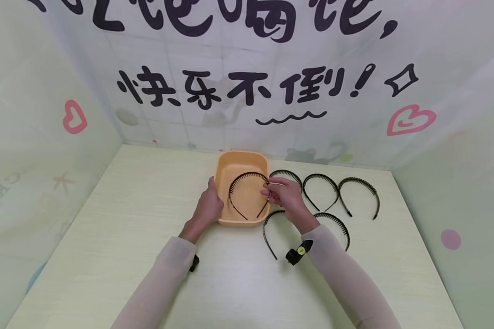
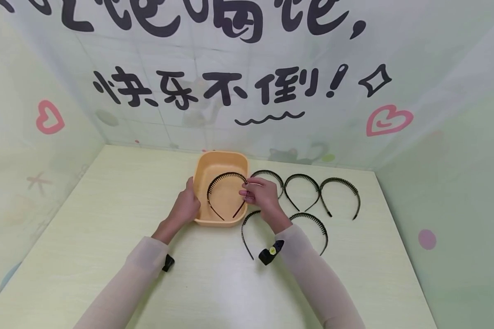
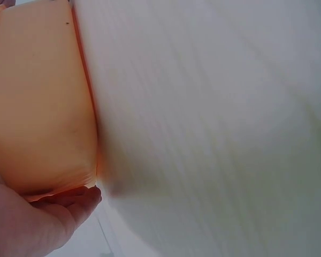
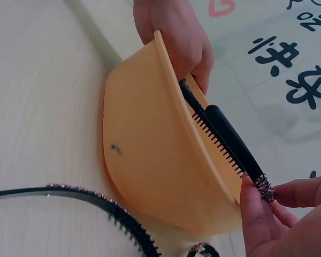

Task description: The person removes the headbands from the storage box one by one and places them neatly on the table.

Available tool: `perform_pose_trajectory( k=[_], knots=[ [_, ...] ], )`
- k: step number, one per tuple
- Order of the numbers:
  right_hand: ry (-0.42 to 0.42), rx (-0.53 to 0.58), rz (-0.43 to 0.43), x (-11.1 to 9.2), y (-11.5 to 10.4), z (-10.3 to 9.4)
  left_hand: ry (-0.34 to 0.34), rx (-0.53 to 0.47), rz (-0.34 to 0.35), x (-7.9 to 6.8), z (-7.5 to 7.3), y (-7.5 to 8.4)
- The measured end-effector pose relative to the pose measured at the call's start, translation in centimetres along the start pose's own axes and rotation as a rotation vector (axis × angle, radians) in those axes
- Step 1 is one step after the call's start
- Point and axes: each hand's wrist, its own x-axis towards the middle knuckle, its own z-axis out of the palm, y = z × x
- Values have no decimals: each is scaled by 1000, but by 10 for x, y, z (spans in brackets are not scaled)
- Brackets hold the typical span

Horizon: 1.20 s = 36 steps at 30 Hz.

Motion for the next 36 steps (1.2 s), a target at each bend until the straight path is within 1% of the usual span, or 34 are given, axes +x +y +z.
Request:
perform_pose_trajectory(
  k=[6, 14, 21, 28, 33, 36],
  knots=[
    [3, 26, 36, -3, -1, -17, -2, 1, -6, 1, 0, -1],
    [13, 8, 47, -8, -3, -39, -4, 2, 8, 1, -2, -2],
    [12, 33, 52, -13, -1, -62, -2, -16, 21, 0, -2, -3],
    [16, 100, 66, -16, 1, -91, 5, -8, 11, 1, -1, -3],
    [23, 162, 73, -24, 0, -115, 10, 1, 15, 0, -1, -3],
    [26, 219, 77, -30, 1, -130, 11, 7, 16, 0, -1, -3]
  ],
)
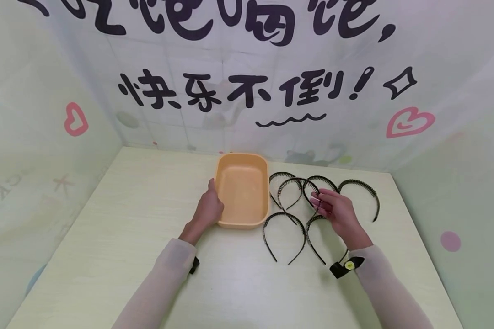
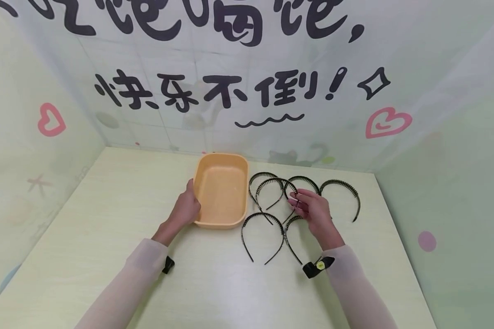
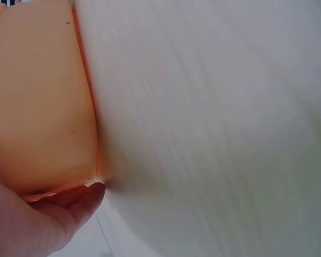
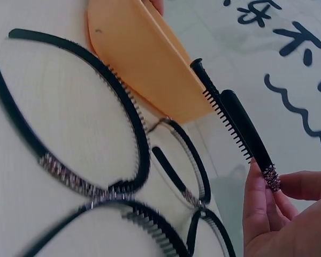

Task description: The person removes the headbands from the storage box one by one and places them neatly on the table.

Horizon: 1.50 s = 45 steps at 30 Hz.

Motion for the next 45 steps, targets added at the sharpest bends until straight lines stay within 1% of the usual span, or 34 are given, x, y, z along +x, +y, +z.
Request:
perform_pose_trajectory(
  k=[5, 12, 16, 21, 24, 27, 33, 39, 45],
  knots=[
    [-6, 55, 0, -11, 0, -25, -1, 9, -15, 0, -1, 0],
    [-1, 124, 4, -25, 10, -64, -19, 22, -44, -1, -3, 1],
    [-4, 173, -19, -32, 17, -85, -27, 23, -60, -2, -3, 1],
    [-30, 250, -64, -43, 25, -108, -31, 23, -52, -3, -2, 1],
    [-35, 273, -88, -49, 28, -121, -34, 30, -47, -5, -2, 1],
    [-24, 272, -106, -54, 30, -132, -31, 44, -46, -5, -1, 2],
    [-2, 270, -106, -60, 33, -148, -26, 44, -48, -5, 0, 3],
    [0, 284, -115, -65, 37, -157, -8, 60, -26, -4, -1, 1],
    [27, 288, -112, -70, 38, -165, -20, 56, -30, -2, -1, 2]
  ],
)
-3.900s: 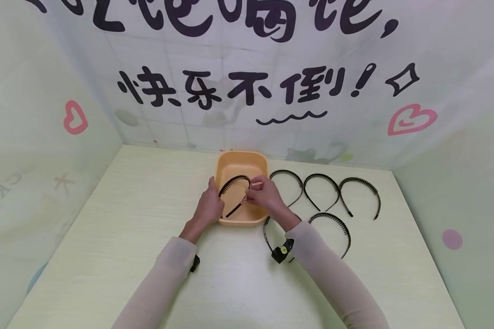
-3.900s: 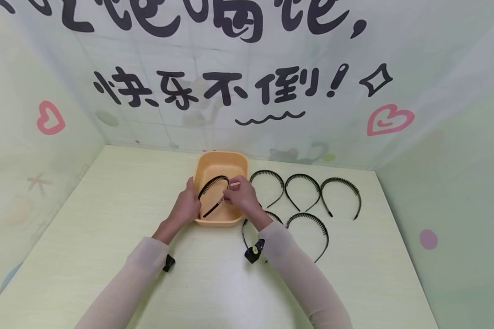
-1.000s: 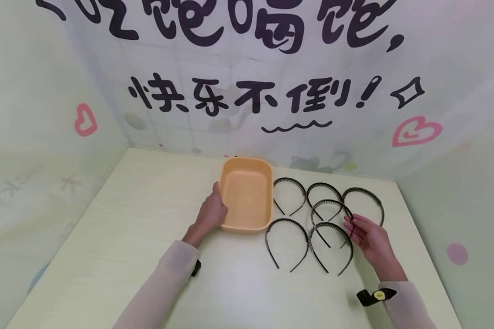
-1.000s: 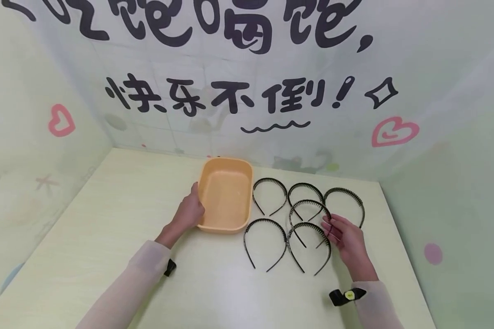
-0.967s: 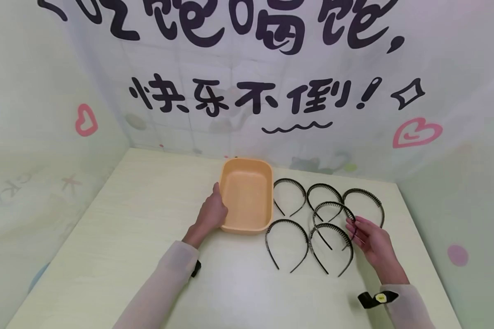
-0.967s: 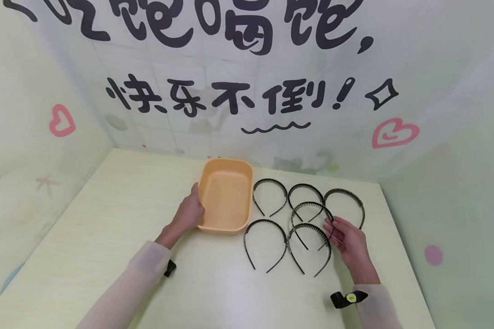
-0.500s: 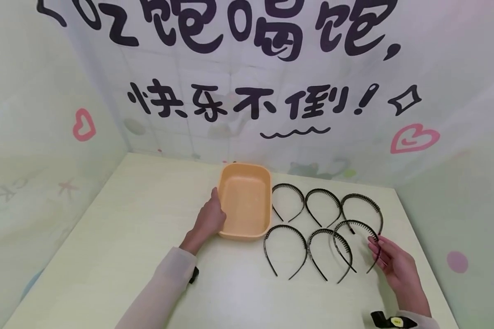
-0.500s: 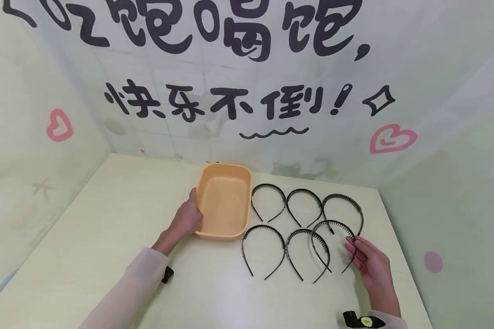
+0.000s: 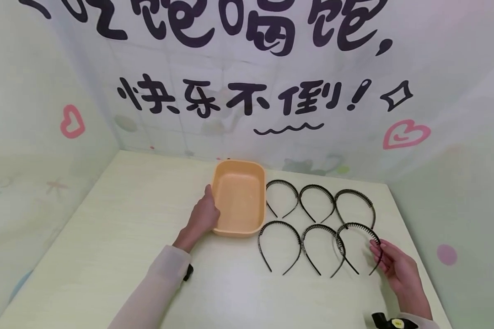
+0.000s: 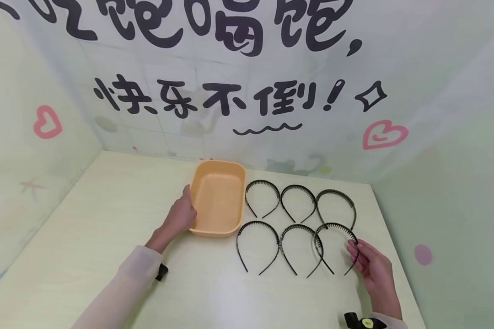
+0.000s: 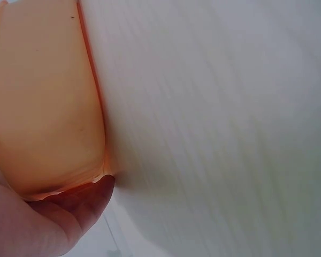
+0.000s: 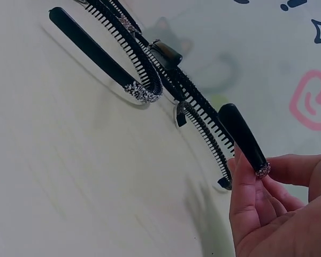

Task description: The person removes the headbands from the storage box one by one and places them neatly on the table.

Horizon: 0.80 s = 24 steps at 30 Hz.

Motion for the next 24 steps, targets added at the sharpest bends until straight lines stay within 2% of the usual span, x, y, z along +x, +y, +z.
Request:
perform_pose_trajectory(
  k=[17, 24],
  knots=[
    [61, -19, 15, -3, -2, -13, 4, 10, 9, 2, 0, -1],
    [54, -26, 29, -5, -4, -18, 20, 21, 26, 1, 1, -1]
  ],
)
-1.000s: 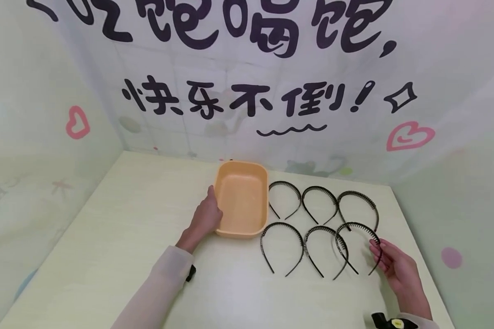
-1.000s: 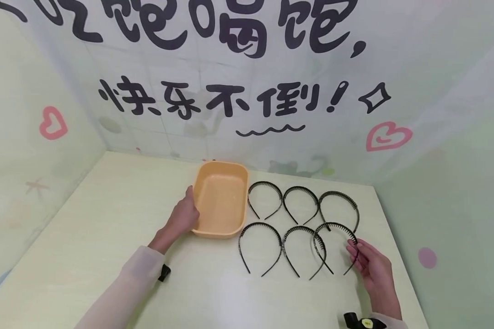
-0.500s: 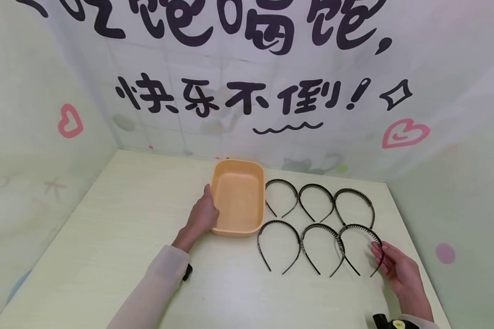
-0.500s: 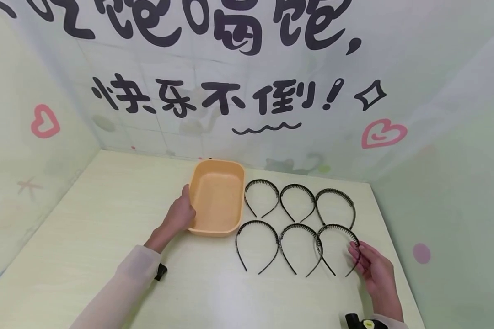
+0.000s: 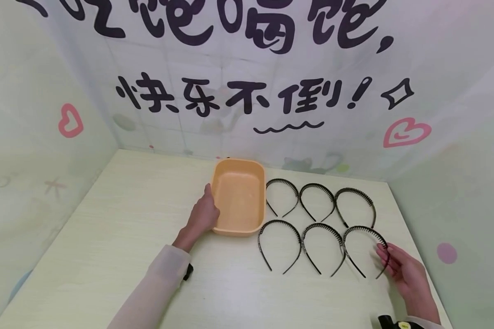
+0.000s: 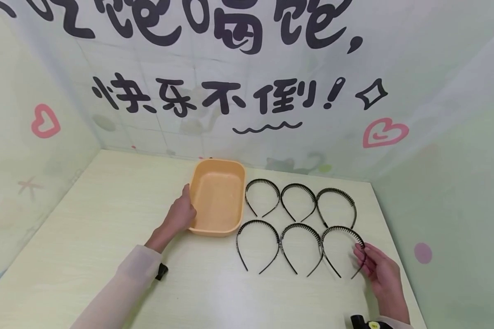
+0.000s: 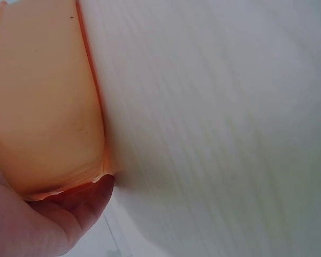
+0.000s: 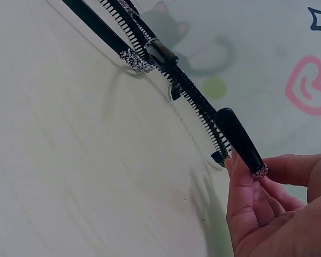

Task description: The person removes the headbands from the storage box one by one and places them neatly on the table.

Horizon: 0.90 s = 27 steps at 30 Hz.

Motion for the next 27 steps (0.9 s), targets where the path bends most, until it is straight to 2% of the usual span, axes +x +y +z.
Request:
perform_pose_trajectory(
  k=[7, 12, 14, 21, 27],
  knots=[
    [-22, 21, -15, -2, 2, -6, -8, -7, -9, 0, 0, -1],
    [-41, -51, -16, -4, 1, -10, -9, -4, -6, 0, 0, -1],
    [-34, -132, -18, -5, 0, -10, -9, -4, -3, 0, 0, 0],
    [145, -550, 13, -6, -6, -6, -10, 3, -10, 1, 1, -1],
    [162, -765, -41, -5, -5, -3, -10, 13, -16, 1, 1, -1]
  ],
)
